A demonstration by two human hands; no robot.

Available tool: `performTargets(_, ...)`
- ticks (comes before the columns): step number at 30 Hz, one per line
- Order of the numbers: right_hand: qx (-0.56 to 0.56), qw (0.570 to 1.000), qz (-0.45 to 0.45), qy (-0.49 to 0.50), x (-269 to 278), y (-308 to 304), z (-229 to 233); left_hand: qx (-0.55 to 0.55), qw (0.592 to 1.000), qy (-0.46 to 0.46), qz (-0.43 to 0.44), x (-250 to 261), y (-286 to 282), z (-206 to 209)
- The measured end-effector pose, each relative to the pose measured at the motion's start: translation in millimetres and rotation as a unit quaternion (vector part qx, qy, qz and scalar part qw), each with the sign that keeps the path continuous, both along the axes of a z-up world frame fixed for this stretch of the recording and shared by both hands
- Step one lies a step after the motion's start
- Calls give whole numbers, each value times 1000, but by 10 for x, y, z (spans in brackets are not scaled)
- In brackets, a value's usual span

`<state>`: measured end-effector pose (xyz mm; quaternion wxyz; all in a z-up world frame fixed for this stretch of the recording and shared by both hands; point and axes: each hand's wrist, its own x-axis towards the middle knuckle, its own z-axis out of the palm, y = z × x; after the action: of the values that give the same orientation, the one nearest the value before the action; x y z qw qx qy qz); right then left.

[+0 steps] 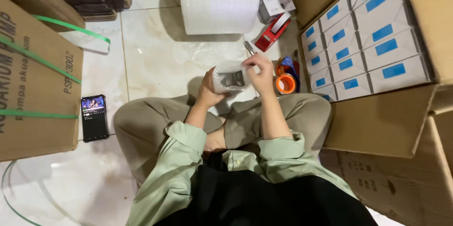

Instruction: The person sits on the floor and wraps small white boxes in bubble wrap. They use a box cutter to cut the bubble wrap and a tape dispenser to seal the wrapped items. The wrapped boxes are then placed into a larger cardboard box.

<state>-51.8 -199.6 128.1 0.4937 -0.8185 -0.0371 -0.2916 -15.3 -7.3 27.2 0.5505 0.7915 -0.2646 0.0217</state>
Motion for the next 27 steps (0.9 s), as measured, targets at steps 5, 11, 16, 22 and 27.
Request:
performTargets(5, -313, 877, 61, 360, 211, 290, -296, 15, 1000, -6, -1, -32, -3, -79)
performTargets(11, -434, 873, 11, 224, 53, 338, 143, 82, 995, 59, -1, -6, -3, 4)
performTargets(16, 32, 995, -62, 68, -178, -47, -80, 53, 990, 130, 26, 3, -43, -110)
performTargets(22, 267, 915, 101, 285, -121, 55, -1168, -16, 998, 49, 29, 83, -103, -375)
performTargets(27, 116, 984, 85, 104, -4, 137, -1294, 19, 998, 26, 59, 120, -59, -485)
